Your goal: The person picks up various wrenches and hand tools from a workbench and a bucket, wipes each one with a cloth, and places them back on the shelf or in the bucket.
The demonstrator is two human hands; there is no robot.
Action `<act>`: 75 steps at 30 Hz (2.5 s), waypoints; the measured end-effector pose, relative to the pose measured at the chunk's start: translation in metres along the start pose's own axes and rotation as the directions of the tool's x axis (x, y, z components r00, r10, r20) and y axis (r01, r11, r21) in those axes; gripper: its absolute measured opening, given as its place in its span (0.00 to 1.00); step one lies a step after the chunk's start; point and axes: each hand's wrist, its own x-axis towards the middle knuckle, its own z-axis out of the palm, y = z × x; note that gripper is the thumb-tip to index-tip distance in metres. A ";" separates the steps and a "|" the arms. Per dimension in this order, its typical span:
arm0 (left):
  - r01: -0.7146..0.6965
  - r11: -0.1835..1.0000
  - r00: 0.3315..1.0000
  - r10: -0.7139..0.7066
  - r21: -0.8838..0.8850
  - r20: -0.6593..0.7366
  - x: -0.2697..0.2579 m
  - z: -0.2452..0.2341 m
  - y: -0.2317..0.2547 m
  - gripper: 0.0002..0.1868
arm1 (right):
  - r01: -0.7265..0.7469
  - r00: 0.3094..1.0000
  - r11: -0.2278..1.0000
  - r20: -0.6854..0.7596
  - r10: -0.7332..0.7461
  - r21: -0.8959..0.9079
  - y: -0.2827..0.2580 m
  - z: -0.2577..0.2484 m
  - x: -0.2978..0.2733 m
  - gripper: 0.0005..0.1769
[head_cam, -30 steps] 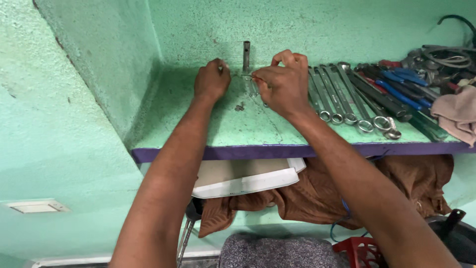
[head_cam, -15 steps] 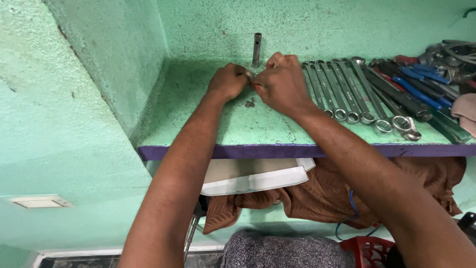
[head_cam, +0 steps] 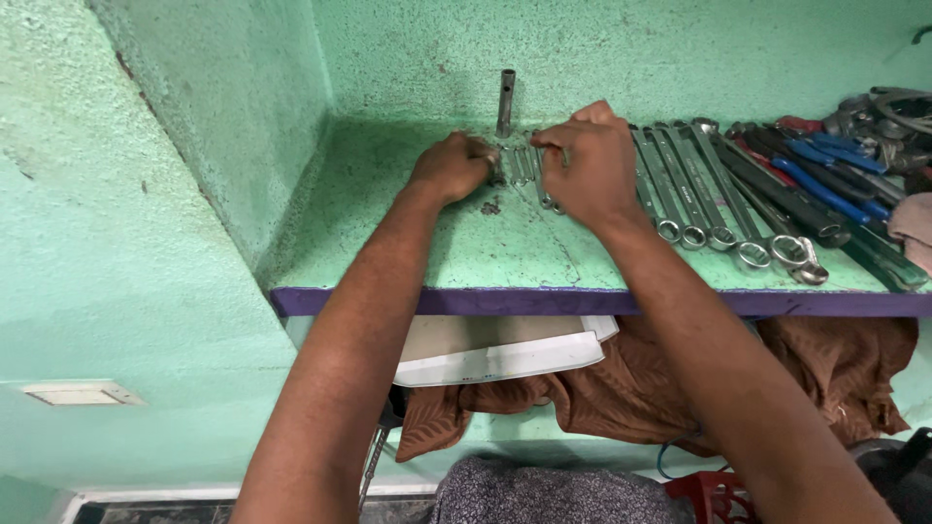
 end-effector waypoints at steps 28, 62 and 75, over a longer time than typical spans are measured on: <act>-0.002 0.988 1.000 0.005 -0.152 0.019 -0.017 -0.011 0.012 0.14 | -0.063 0.873 0.996 0.479 0.087 -0.067 0.002 0.001 -0.010 0.14; -0.131 0.983 0.990 0.124 -0.130 -0.062 -0.028 -0.018 0.018 0.13 | -0.039 0.904 0.999 0.424 0.051 -0.038 -0.003 -0.009 -0.006 0.12; -0.098 0.984 0.932 0.038 -0.151 -0.360 -0.181 -0.009 0.091 0.21 | -0.127 0.992 0.991 -0.018 0.126 -0.048 -0.068 -0.120 -0.122 0.16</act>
